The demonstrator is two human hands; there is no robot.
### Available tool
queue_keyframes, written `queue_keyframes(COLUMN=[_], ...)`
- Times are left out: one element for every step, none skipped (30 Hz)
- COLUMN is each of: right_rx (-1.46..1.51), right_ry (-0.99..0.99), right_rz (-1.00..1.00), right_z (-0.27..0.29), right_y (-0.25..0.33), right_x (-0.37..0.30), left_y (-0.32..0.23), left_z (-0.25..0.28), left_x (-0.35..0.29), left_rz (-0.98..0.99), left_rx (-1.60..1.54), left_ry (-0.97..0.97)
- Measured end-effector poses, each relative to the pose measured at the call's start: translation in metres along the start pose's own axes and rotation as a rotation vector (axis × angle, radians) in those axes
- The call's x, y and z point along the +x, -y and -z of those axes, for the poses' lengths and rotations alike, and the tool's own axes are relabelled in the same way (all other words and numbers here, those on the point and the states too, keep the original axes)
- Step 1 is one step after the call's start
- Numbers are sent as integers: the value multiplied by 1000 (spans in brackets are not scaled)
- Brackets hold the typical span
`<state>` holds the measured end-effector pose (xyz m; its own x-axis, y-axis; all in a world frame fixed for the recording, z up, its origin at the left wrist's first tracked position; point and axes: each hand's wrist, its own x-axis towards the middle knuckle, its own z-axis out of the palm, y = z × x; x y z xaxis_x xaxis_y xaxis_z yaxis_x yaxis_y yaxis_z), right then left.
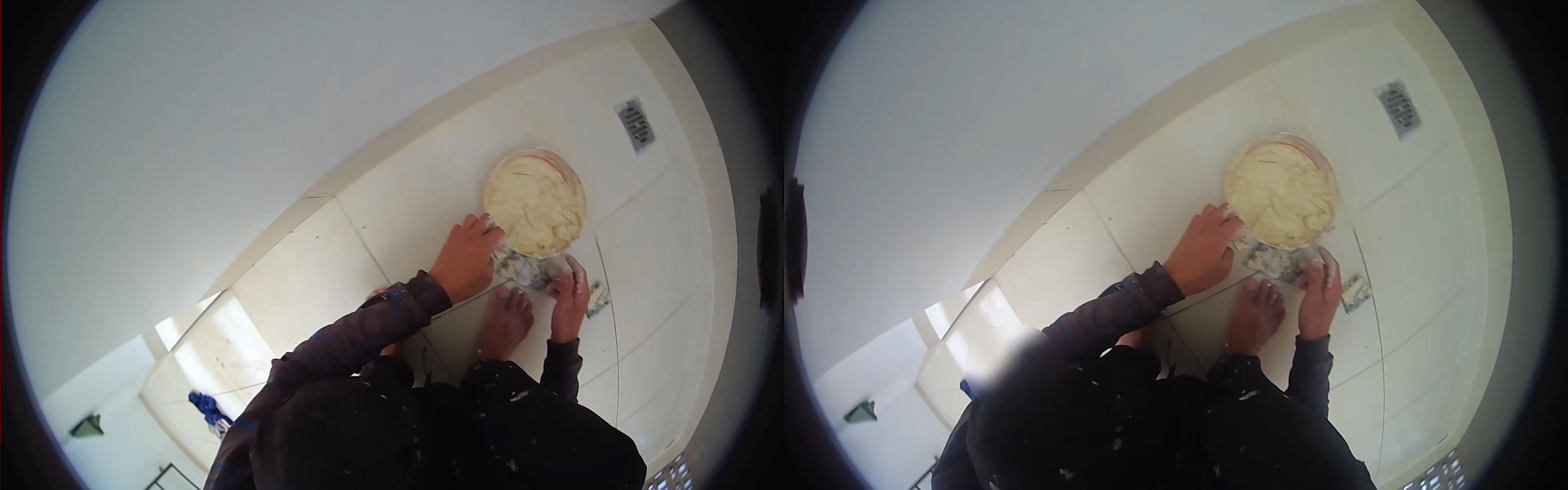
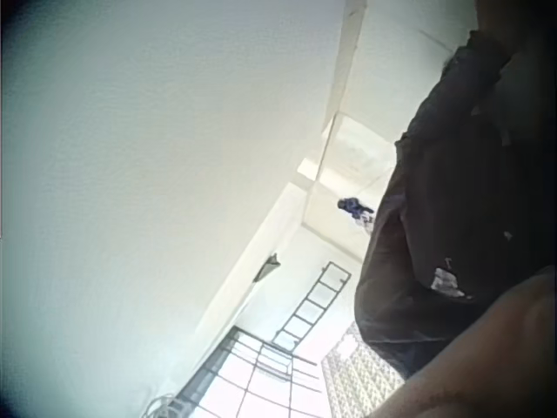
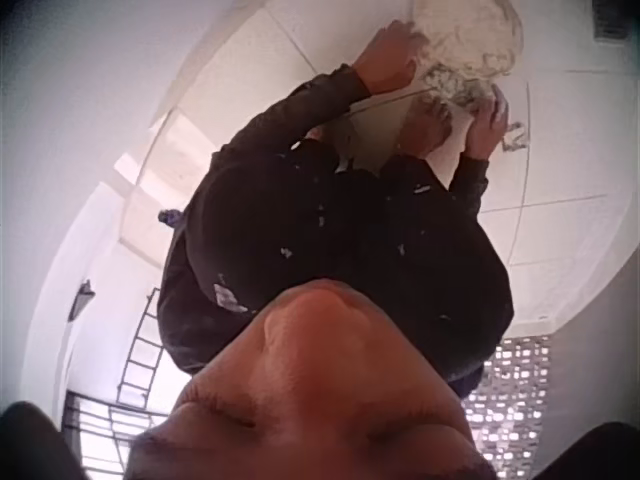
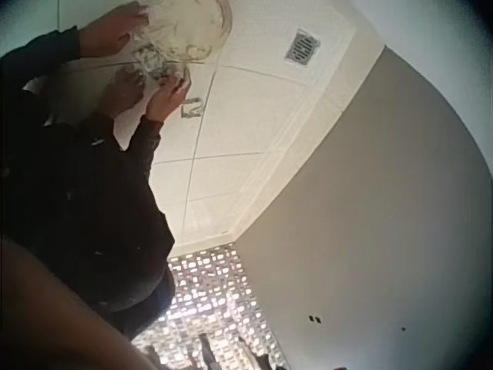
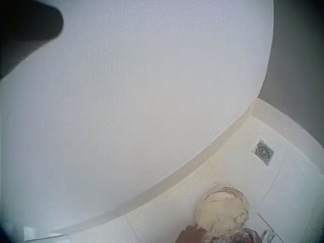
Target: The person applies grout to joints between floor tiles using a putty knife and their fingers. They pick up material from a container and spread it along the lines, smoothing the surface over multiple sections of the floor.
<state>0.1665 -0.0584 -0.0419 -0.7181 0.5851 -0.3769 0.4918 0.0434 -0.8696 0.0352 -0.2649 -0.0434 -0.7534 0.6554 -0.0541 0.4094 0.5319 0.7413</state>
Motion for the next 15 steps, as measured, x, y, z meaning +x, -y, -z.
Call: queue_keyframes(right_rx=[13, 26, 12, 0, 4, -12, -36, -39, -42, -45, -48, -46, -43, -41, -48], right_ry=[-18, 18, 1, -12, 2, 27, 47, 56, 53, 48, 47, 42, 35, 39, 26], right_rz=[-11, -7, -5, -7, 0, -1, 0, 4, 10, 16, 22, 21, 19, 25, 35], right_z=[3, 2, 8, 8, 7, 3, 1, 0, 1, 1, 0, -3, -7, -10, -12], right_y=[1, 0, 4, 4, 2, -2, -3, -4, -4, -4, -3, 0, 2, 5, 8], right_x=[-2, -2, -1, -1, 2, 2, 2, 2, 4, 5, 6, 6, 5, 4, 1], left_y=[9, 17, 21, 33, 52, 74, 97, 113, 114, 113, 115, 123, 129, 134, 136], left_z=[5, 10, 13, 25, 38, 50, 56, 60, 66, 71, 76, 79, 80, 81, 82], left_x=[-10, -21, -26, -39, -56, -78, -96, -106, -104, -101, -98, -98, -98, -99, -97], left_rz=[27, 222, 386, 683, 669, 645, 622, 596, 590, 605, 620, 568, 560, 547, 538], left_rx=[24, -445, -932, -1561, -1793, -2019, -2074, -2128, -2133, -2113, -2091, -2109, -2108, -2165, -2226], left_ry=[-18, -50, -85, -199, -329, -468, -573, -675, -679, -778, -875, -829, -834, -844, -847])
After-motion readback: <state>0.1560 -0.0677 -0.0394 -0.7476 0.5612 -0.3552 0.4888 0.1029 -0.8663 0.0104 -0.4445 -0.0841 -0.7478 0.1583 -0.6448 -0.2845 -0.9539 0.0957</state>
